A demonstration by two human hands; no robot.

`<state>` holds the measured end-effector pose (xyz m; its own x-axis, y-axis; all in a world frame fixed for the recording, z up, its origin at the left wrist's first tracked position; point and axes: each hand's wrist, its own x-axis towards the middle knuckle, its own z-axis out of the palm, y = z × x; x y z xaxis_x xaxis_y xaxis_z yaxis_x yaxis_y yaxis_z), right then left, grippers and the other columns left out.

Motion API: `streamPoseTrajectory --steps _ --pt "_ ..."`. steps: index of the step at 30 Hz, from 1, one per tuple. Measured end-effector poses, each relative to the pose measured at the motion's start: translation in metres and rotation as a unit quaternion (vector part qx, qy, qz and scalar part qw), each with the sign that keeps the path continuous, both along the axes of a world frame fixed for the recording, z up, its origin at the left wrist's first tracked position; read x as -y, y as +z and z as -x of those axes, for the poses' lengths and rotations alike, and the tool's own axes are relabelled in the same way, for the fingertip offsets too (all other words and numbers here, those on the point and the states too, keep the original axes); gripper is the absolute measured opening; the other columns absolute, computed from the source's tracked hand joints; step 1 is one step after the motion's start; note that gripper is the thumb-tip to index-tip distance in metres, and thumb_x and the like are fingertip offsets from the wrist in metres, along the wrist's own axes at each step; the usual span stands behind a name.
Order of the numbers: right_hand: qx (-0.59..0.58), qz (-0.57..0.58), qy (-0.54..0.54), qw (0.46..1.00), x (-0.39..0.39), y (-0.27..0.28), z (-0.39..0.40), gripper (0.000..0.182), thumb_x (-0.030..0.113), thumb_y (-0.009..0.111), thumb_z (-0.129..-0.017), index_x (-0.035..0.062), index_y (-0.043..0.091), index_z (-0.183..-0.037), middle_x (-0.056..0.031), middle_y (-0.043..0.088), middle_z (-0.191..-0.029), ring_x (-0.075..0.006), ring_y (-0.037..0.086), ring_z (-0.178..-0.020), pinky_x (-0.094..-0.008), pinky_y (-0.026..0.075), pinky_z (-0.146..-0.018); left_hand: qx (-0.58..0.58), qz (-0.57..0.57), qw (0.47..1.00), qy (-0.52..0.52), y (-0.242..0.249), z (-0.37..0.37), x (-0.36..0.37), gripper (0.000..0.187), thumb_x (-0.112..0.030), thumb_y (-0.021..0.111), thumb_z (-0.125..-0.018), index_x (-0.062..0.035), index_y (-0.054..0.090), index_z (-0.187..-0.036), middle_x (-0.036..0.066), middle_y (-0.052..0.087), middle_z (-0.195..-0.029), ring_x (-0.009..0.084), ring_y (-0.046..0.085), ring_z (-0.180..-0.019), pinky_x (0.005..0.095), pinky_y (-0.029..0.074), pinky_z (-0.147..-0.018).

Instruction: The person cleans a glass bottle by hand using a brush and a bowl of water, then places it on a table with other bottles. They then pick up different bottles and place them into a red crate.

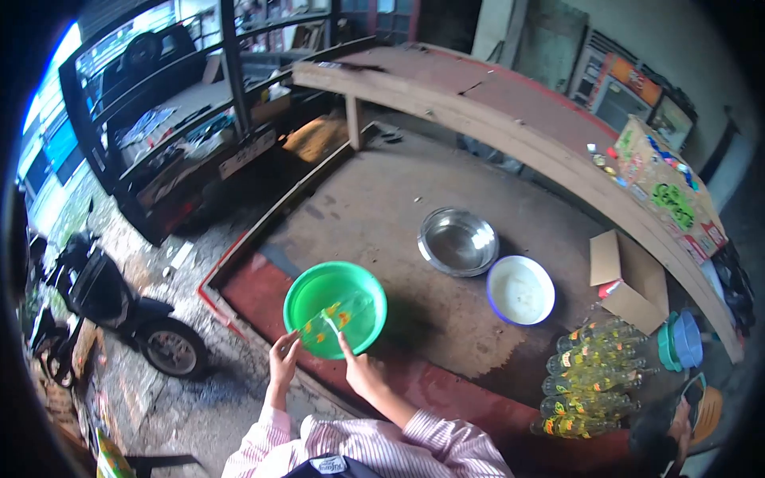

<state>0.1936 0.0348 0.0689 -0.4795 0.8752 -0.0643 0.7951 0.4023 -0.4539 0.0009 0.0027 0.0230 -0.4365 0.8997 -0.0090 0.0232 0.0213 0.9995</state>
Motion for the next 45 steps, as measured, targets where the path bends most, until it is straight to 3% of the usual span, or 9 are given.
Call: streamPoseTrajectory --steps 5,15,20,24,26,32,36,38,45 --pt "0.056 0.074 -0.105 0.990 -0.084 -0.023 -0.004 0.059 0.011 0.040 -0.078 0.0254 0.023 -0.133 -0.0217 0.058 -0.088 -0.0351 0.059 -0.079 -0.0451 0.046 -0.071 -0.003 -0.054 0.998 -0.025 -0.005 0.001 0.000 0.028 -0.002 0.056 -0.080 0.0054 0.051 -0.107 0.009 0.059 -0.096 0.0104 0.055 -0.085 0.0226 0.044 -0.075" --pt "-0.055 -0.004 0.051 0.997 -0.023 0.002 -0.005 0.052 0.016 0.038 -0.083 0.0245 0.024 -0.132 -0.0208 0.059 -0.079 -0.0347 0.060 -0.065 -0.0447 0.049 -0.061 -0.095 -0.052 0.990 -0.094 0.018 0.010 -0.002 0.032 0.006 0.058 -0.073 0.0061 0.051 -0.104 0.018 0.053 -0.111 0.0172 0.049 -0.104 0.0270 0.039 -0.087" --pt "0.006 0.097 -0.072 0.993 -0.071 0.004 -0.017 0.050 0.017 0.039 -0.083 0.0220 0.027 -0.131 -0.0200 0.059 -0.078 -0.0349 0.059 -0.063 -0.0444 0.049 -0.058 -0.156 -0.035 0.979 -0.123 0.029 0.012 -0.003 0.030 0.003 0.058 -0.073 0.0046 0.052 -0.102 0.018 0.053 -0.111 0.0180 0.049 -0.104 0.0283 0.039 -0.087" --pt "-0.005 0.190 0.029 0.981 -0.035 0.051 -0.004 0.052 0.014 0.041 -0.082 0.0233 0.026 -0.131 -0.0195 0.058 -0.092 -0.0364 0.058 -0.074 -0.0429 0.049 -0.064 -0.064 0.004 0.995 -0.083 0.013 0.013 -0.005 0.025 -0.002 0.053 -0.080 0.0016 0.052 -0.105 0.006 0.058 -0.090 0.0052 0.050 -0.071 0.0196 0.041 -0.062" --pt "-0.106 -0.025 0.088 0.990 -0.023 -0.014 0.001 0.052 0.015 0.039 -0.083 0.0240 0.024 -0.132 -0.0223 0.056 -0.093 -0.0336 0.059 -0.070 -0.0431 0.049 -0.061 -0.100 0.020 0.990 -0.093 0.023 0.012 -0.006 0.026 -0.001 0.052 -0.080 0.0005 0.052 -0.106 0.001 0.055 -0.081 0.0007 0.039 -0.059 0.0168 0.033 -0.051" --pt "0.021 0.064 -0.076 0.995 -0.077 -0.011 -0.019 0.047 0.020 0.037 -0.086 0.0246 0.024 -0.132 -0.0206 0.058 -0.071 -0.0332 0.059 -0.061 -0.0442 0.048 -0.055 -0.150 -0.037 0.979 -0.132 0.014 0.014 -0.004 0.032 0.002 0.055 -0.077 0.0007 0.051 -0.109 0.008 0.058 -0.100 0.0029 0.050 -0.070 0.0181 0.042 -0.060" --pt "-0.053 0.149 0.024 0.987 -0.039 0.034 -0.007 0.048 0.018 0.039 -0.085 0.0240 0.026 -0.131 -0.0217 0.058 -0.077 -0.0346 0.059 -0.064 -0.0440 0.048 -0.058 -0.074 -0.071 0.991 -0.086 0.028 0.004 -0.001 0.034 0.000 0.055 -0.078 0.0028 0.049 -0.111 0.011 0.055 -0.108 0.0077 0.054 -0.082 0.0207 0.046 -0.069" --pt "-0.135 -0.114 0.084 0.981 -0.024 -0.029 0.003 0.053 0.016 0.040 -0.084 0.0252 0.023 -0.132 -0.0214 0.058 -0.088 -0.0338 0.060 -0.069 -0.0404 0.050 -0.065 0.008 0.009 0.997 -0.077 0.014 0.011 -0.002 0.035 -0.002 0.056 -0.079 0.0047 0.047 -0.113 0.012 0.055 -0.106 0.0095 0.055 -0.082 0.0217 0.047 -0.068" --pt "0.008 0.099 -0.052 0.994 -0.065 -0.001 -0.004 0.050 0.016 0.040 -0.083 0.0231 0.027 -0.131 -0.0195 0.059 -0.079 -0.0330 0.060 -0.066 -0.0434 0.049 -0.061 -0.015 0.005 0.993 -0.120 0.011 0.012 0.000 0.037 -0.002 0.056 -0.079 0.0040 0.047 -0.115 0.009 0.058 -0.097 0.0067 0.053 -0.073 0.0208 0.046 -0.065"
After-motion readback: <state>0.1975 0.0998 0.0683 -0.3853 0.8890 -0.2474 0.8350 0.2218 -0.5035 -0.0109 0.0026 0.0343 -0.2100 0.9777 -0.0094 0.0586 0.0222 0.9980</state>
